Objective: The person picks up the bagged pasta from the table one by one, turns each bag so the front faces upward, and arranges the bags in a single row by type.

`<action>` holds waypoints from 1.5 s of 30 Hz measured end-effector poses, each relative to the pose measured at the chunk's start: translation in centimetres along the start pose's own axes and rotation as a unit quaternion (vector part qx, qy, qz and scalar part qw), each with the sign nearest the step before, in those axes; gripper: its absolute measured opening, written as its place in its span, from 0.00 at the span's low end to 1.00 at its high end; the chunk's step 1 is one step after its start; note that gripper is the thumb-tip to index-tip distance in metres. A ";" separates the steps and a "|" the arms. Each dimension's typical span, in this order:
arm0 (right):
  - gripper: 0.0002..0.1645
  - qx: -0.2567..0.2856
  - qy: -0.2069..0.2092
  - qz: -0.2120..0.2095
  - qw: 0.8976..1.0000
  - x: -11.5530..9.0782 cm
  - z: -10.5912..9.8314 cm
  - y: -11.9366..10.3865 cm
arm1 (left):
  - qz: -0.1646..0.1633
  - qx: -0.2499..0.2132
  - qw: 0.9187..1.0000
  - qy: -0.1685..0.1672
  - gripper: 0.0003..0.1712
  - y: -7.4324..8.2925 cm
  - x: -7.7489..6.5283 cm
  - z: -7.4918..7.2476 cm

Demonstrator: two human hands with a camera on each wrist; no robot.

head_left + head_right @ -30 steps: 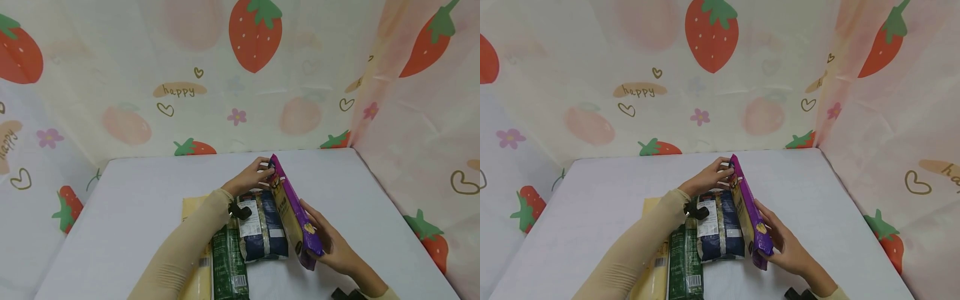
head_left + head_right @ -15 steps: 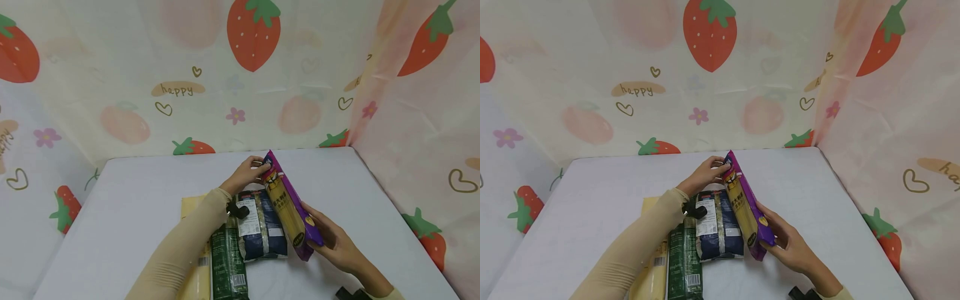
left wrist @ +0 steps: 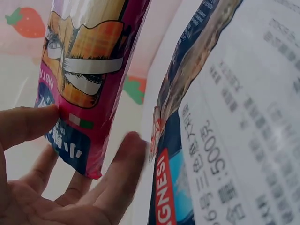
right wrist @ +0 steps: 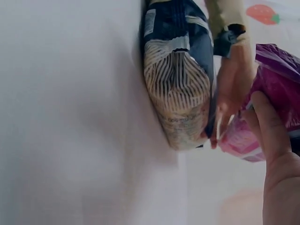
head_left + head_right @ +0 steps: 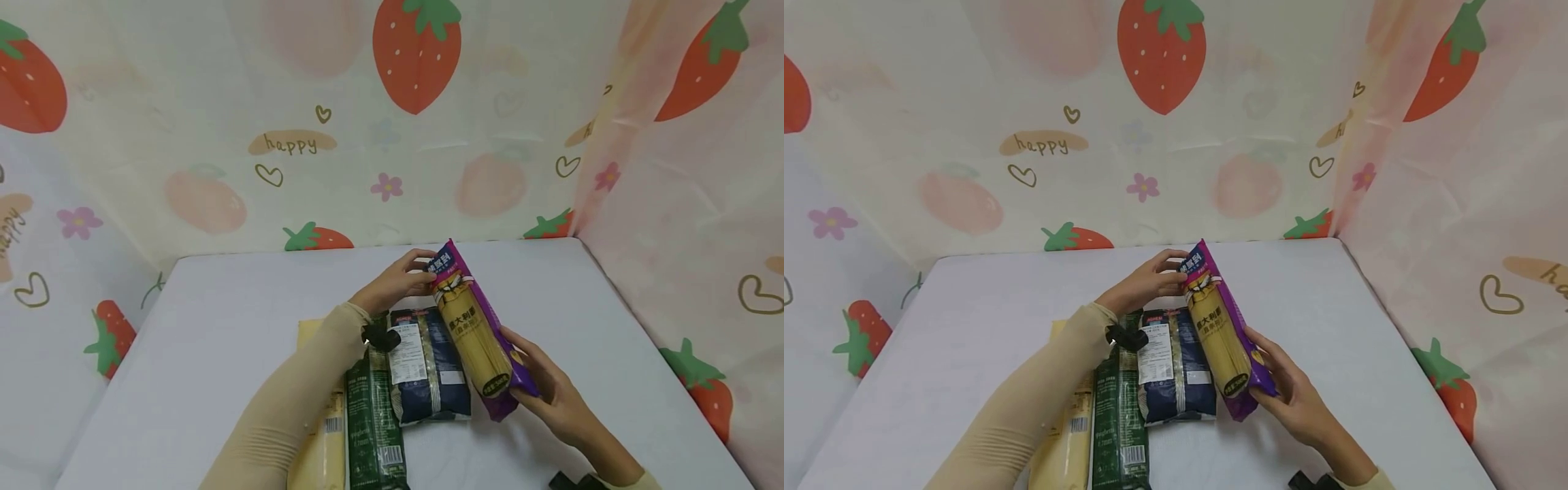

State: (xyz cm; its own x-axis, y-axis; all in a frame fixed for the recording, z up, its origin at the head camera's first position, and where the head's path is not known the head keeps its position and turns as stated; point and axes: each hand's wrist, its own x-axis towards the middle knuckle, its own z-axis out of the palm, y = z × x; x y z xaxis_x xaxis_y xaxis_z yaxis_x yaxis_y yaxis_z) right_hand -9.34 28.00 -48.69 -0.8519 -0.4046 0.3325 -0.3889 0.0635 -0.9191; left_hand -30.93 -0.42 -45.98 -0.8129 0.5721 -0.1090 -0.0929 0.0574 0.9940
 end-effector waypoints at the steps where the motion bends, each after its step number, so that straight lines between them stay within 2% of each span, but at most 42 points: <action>1: 0.49 0.005 0.003 0.002 1.000 0.0 0.0 0.1 | -0.001 -0.003 1.000 -0.001 0.33 0.0 0.0 -0.1; 7: 0.48 0.023 0.013 0.006 1.000 0.0 0.0 0.2 | 0.003 -0.014 1.000 0.001 0.34 -0.1 0.2 -0.4; 11: 0.47 0.028 0.016 0.009 0.999 0.0 -0.3 0.1 | 0.008 -0.012 1.000 0.015 0.34 -0.2 0.3 -0.4; 18: 0.41 0.021 0.037 0.053 0.998 -0.2 -1.0 -0.3 | 0.013 -0.025 0.998 0.053 0.36 -0.4 0.1 -0.4; 26: 0.52 0.015 0.024 0.082 0.996 -0.4 -0.9 0.1 | 0.009 0.016 0.996 0.090 0.34 0.0 0.0 0.0; 29: 0.53 -0.004 0.032 0.080 0.996 -0.3 -0.7 0.3 | 0.001 0.011 0.996 0.088 0.34 0.4 -0.1 0.2; 33: 0.51 -0.031 0.053 0.079 0.995 -0.2 -0.5 0.5 | -0.018 -0.022 0.998 0.058 0.37 1.0 0.0 0.5; 35: 0.51 -0.037 0.061 0.082 0.994 -0.2 -0.5 0.6 | -0.031 -0.034 0.998 0.043 0.39 1.2 0.3 0.5; 39: 0.52 -0.041 0.070 0.093 0.992 -0.1 -0.5 0.7 | -0.045 -0.035 0.998 0.039 0.41 1.3 1.1 0.7; 41: 0.52 -0.049 0.077 0.097 0.991 0.0 -0.5 0.7 | -0.045 -0.036 0.997 0.044 0.41 1.4 1.6 0.9; 45: 0.51 -0.070 0.098 0.104 0.987 0.4 -0.5 0.6 | -0.023 -0.036 0.998 0.056 0.41 1.7 2.4 1.8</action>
State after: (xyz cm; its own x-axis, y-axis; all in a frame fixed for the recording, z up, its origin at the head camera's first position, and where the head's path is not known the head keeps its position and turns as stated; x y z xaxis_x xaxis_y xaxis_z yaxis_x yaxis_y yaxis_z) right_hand -10.10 28.35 -49.00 -0.9646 -0.1862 0.1868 -0.2314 0.2575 -0.9382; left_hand -31.98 2.48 -44.56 -0.8654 0.4753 -0.1587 -0.1693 0.0207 0.9854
